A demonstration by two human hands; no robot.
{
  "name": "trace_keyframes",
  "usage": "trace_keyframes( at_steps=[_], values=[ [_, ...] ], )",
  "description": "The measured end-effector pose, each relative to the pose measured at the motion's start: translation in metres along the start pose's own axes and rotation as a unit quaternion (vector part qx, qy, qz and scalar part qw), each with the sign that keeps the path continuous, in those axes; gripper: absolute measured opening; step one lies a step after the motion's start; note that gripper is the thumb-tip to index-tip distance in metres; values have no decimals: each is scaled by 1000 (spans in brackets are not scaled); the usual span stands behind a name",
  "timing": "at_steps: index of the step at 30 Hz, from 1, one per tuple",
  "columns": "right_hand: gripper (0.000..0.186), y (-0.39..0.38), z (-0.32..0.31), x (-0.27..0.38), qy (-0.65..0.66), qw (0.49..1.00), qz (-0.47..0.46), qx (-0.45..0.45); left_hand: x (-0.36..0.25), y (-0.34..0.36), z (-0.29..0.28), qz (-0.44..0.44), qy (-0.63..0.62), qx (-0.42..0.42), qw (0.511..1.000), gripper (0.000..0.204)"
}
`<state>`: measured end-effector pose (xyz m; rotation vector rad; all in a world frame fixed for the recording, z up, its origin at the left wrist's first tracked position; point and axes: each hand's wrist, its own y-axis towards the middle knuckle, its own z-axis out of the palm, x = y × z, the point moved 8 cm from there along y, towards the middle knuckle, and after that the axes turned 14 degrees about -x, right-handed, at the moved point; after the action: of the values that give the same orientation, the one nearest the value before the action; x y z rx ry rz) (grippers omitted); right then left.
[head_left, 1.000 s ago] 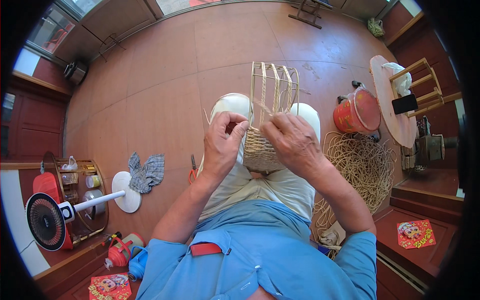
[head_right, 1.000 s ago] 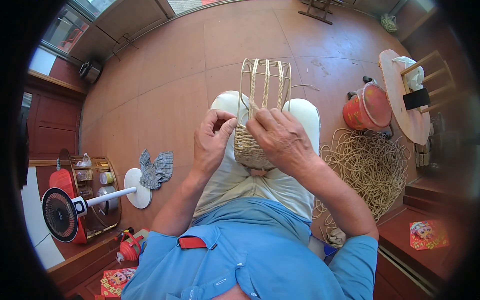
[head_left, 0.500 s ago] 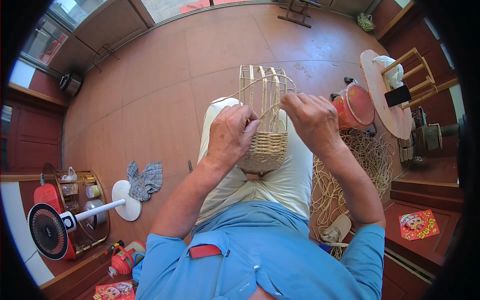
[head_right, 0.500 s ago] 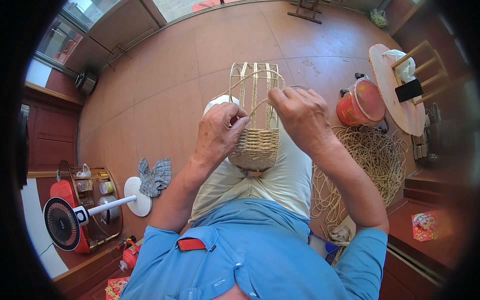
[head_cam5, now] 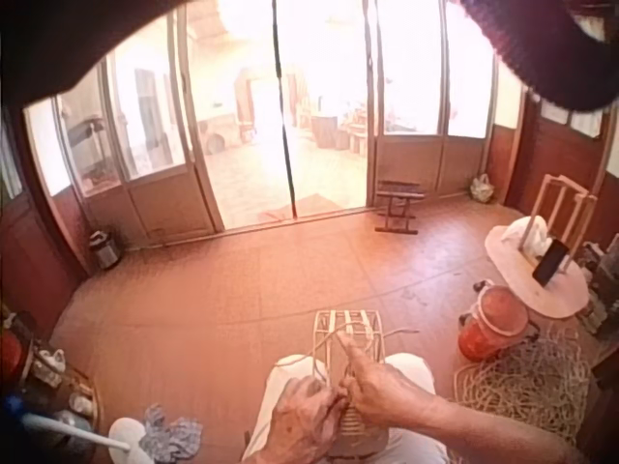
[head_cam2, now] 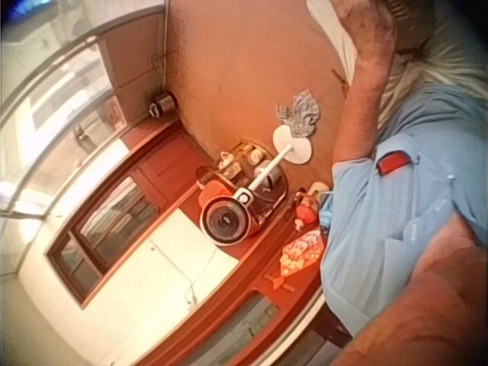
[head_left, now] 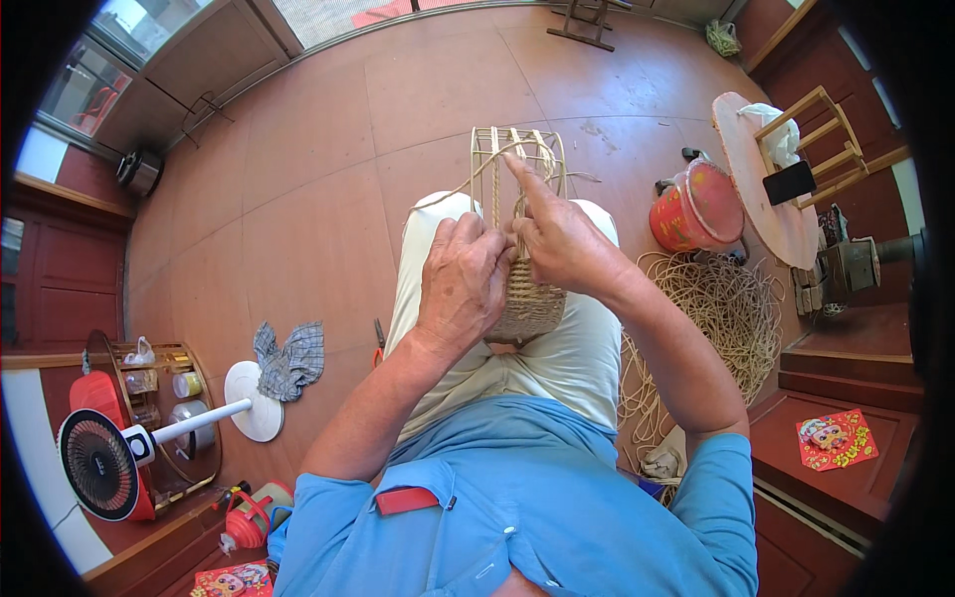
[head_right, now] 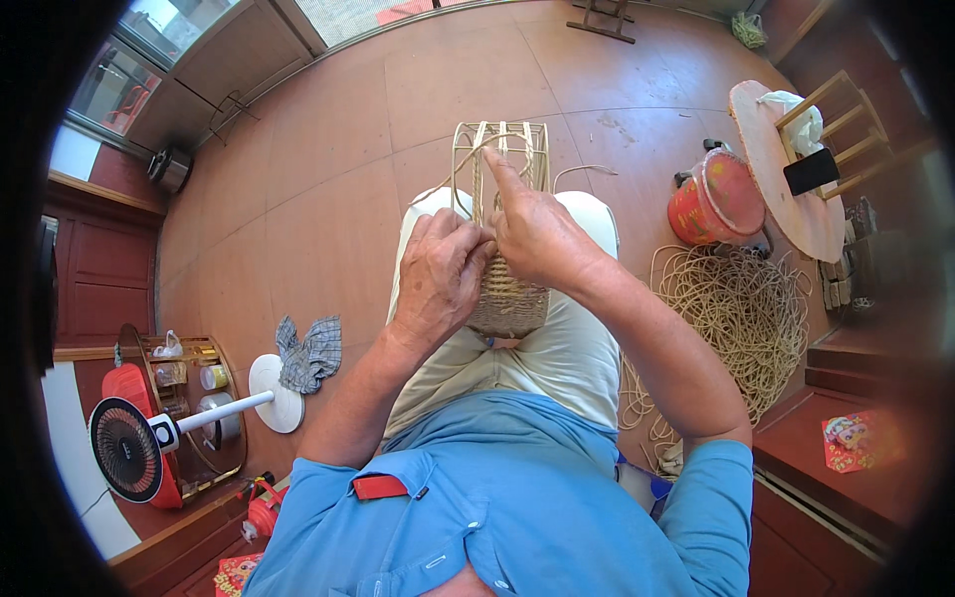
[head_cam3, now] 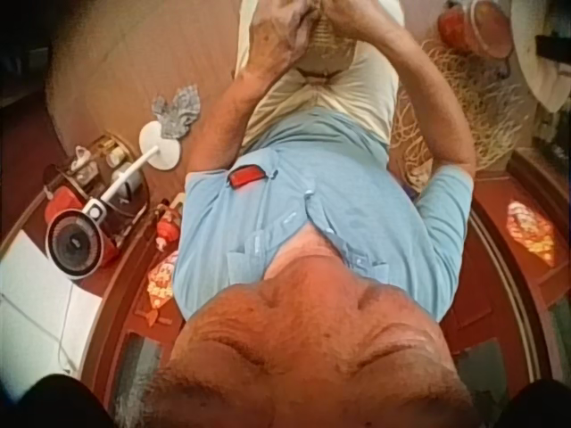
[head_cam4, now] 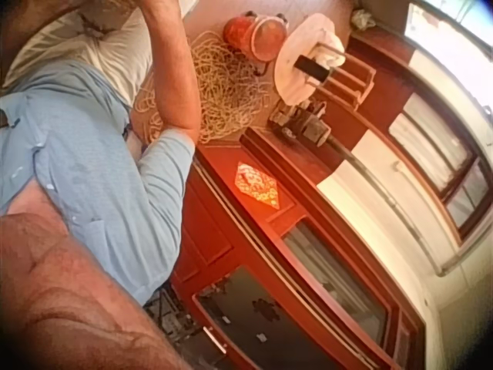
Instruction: The recorder weaves a small basket from straw strips by hand.
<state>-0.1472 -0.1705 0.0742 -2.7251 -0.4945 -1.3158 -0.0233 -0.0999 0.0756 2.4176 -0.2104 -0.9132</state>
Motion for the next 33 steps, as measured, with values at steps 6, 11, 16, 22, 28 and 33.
trace_keyframes(
  at_steps=[6,11,16,22,28,33],
  values=[
    [83,-14,-1,6,-64,994,-76,-55,-5,-1,0,8,-4,-11,1000,7],
    [69,-35,-23,10,4,995,-53,-89,-1,-3,-4,-7,-8,-27,1000,10],
    [42,-50,-40,-62,298,943,115,-98,-26,-5,5,153,-5,-40,987,33],
    [26,-31,-50,-74,222,952,91,-192,-38,-15,19,178,48,-7,983,43],
    [31,-19,-45,-56,106,975,20,-196,-40,-16,22,142,49,27,988,45],
    [50,-32,-35,-71,220,956,123,-149,-39,-12,20,103,21,30,994,35]
  ],
)
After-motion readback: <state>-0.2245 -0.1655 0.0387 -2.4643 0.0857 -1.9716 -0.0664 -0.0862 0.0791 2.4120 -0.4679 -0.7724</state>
